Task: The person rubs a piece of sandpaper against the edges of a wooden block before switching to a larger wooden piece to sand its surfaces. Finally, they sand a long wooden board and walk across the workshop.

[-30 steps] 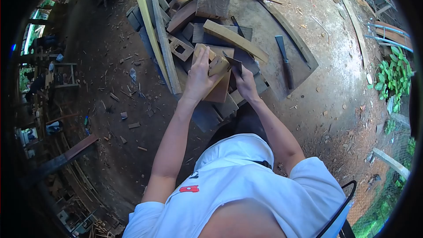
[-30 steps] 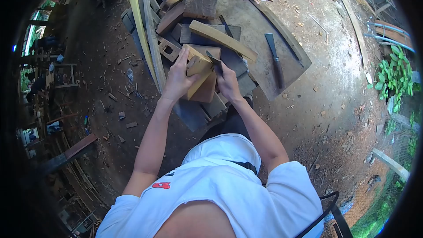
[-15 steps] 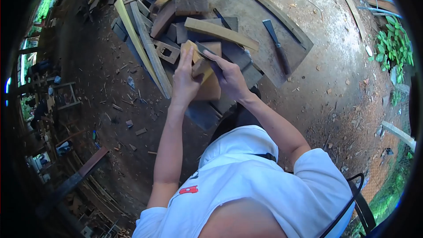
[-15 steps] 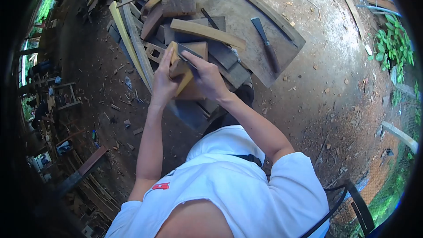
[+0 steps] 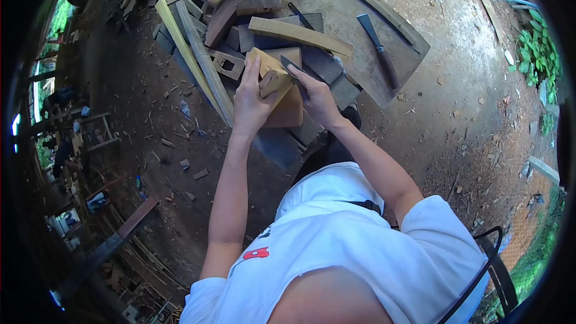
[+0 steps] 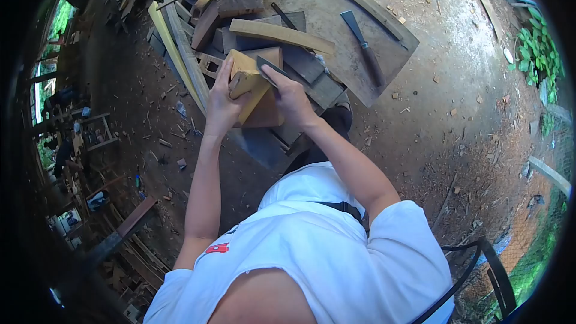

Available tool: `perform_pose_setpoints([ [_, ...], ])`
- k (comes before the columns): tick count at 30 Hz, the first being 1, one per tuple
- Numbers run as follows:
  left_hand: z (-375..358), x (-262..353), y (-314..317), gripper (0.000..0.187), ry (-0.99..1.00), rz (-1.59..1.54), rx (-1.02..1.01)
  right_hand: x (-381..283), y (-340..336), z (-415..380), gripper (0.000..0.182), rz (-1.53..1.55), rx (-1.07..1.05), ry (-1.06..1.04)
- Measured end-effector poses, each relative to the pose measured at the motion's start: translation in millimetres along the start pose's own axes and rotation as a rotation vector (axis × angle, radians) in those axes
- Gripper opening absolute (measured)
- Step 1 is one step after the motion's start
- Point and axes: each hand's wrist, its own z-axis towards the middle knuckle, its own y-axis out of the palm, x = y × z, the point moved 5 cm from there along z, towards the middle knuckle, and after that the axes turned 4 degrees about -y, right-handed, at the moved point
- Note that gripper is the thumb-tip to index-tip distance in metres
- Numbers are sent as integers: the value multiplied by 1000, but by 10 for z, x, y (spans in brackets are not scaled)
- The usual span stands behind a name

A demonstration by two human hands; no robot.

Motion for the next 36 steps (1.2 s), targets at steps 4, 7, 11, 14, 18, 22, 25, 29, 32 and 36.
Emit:
perform_pose_setpoints([
  [4, 32, -68, 31, 84, 94, 8, 25, 129, -9, 71, 56, -23, -62, 87],
  [7, 30, -57, 9, 84, -31, -128, -47, -504, -110, 97, 59, 7, 13, -123],
  [11, 29, -45, -10, 83, 2, -55, -26, 73, 6, 13, 57, 21, -6, 28],
  [14, 89, -113, 12, 83, 53, -54, -3, 262, 49, 43, 53, -115, -139, 117],
  [18, 22, -35, -17, 82, -34, -74, -27, -589, -137, 152, 49, 11, 58, -111],
  [22, 21, -55, 1, 79, 31, -46, 10, 198, 8, 46, 48, -60, -148, 189],
  [25, 32, -71, 22, 79, 39, -41, 35, -50, -23, 104, 48, -109, -79, 13],
  [29, 17, -4, -28, 81, -33, -81, 16, -487, -151, 117, 51, -28, 27, -123],
  [32, 13, -48, -4, 80, 62, -14, 67, 9, -6, 64, 57, -50, -80, 52],
  [36, 39, -48, -19, 78, -16, -112, 37, -601, -120, 199, 59, -129, -42, -118],
])
